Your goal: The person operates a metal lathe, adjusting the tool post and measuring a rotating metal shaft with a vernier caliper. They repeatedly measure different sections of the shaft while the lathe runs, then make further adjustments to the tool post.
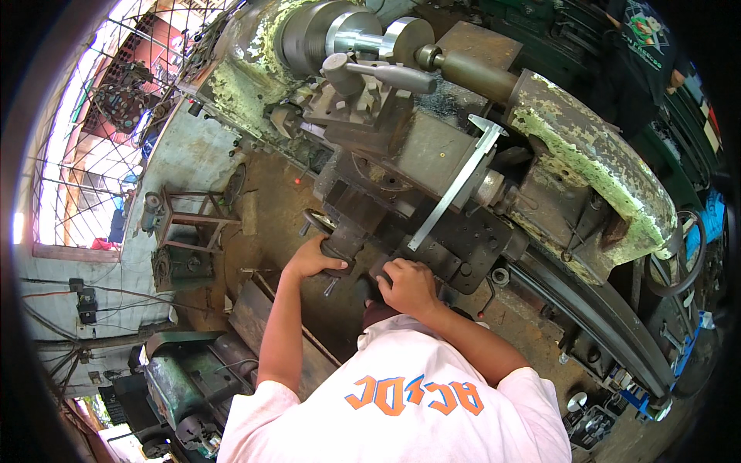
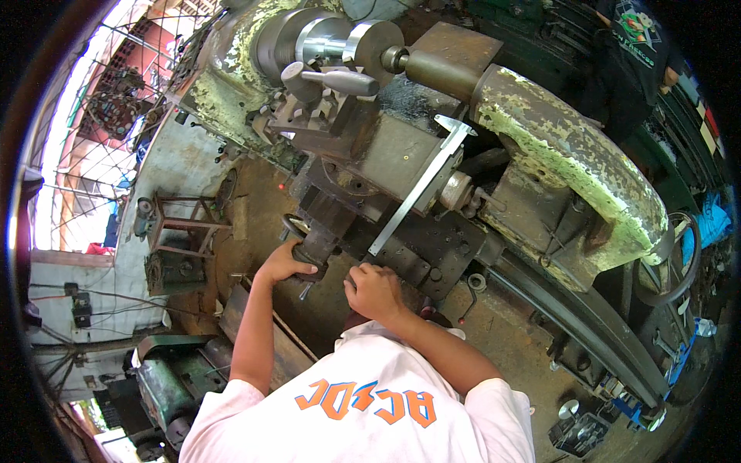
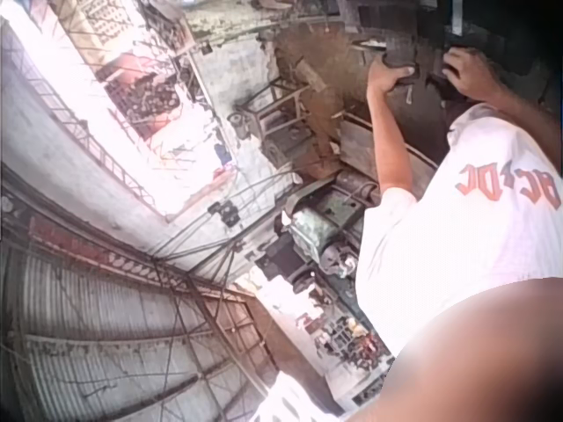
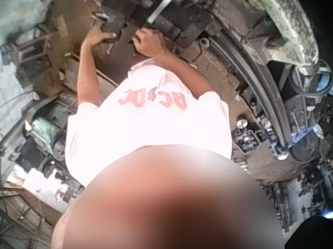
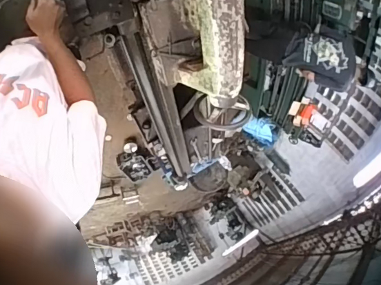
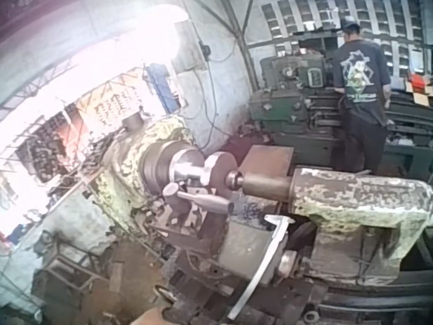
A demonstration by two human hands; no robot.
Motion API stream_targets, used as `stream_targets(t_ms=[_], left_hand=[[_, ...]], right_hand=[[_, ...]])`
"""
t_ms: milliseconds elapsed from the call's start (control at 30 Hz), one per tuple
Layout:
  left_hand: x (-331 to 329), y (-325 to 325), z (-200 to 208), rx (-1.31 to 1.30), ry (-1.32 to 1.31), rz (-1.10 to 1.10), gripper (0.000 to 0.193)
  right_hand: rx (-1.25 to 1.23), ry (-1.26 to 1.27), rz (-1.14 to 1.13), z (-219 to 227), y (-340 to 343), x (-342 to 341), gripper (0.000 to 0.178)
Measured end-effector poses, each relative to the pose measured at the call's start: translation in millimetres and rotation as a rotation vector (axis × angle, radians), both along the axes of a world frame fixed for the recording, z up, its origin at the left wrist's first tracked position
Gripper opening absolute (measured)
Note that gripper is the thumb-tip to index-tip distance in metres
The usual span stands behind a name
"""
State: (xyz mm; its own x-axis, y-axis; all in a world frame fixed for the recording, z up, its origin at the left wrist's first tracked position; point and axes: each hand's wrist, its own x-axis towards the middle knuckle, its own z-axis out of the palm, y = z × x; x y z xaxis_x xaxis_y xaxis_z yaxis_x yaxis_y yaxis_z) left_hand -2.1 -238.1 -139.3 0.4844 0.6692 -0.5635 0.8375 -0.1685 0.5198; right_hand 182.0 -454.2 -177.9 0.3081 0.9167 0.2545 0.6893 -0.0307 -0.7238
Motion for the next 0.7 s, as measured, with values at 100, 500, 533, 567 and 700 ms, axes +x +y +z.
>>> stream_targets(t_ms=[100, 500, 533, 567, 700], left_hand=[[1, -3, 1, 0.029, 0.009, -0.005, 0.108], [9, -16, 6, 0.150, 0.097, -0.009, 0.112], [9, -17, 6, 0.170, 0.105, -0.011, 0.112], [10, -19, 7, 0.196, 0.129, -0.015, 0.112], [13, -26, 9, 0.239, 0.123, -0.010, 0.111]], right_hand=[[0.009, 0.011, -0.001, 1, 0, 0, 0.020], [-0.007, 0.001, 0.009, 1, 0, 1, 0.020], [-0.008, 0.000, 0.009, 1, 0, 1, 0.020], [-0.006, 0.001, 0.009, 1, 0, 1, 0.020], [-0.010, -0.002, 0.011, 1, 0, 1, 0.020]])
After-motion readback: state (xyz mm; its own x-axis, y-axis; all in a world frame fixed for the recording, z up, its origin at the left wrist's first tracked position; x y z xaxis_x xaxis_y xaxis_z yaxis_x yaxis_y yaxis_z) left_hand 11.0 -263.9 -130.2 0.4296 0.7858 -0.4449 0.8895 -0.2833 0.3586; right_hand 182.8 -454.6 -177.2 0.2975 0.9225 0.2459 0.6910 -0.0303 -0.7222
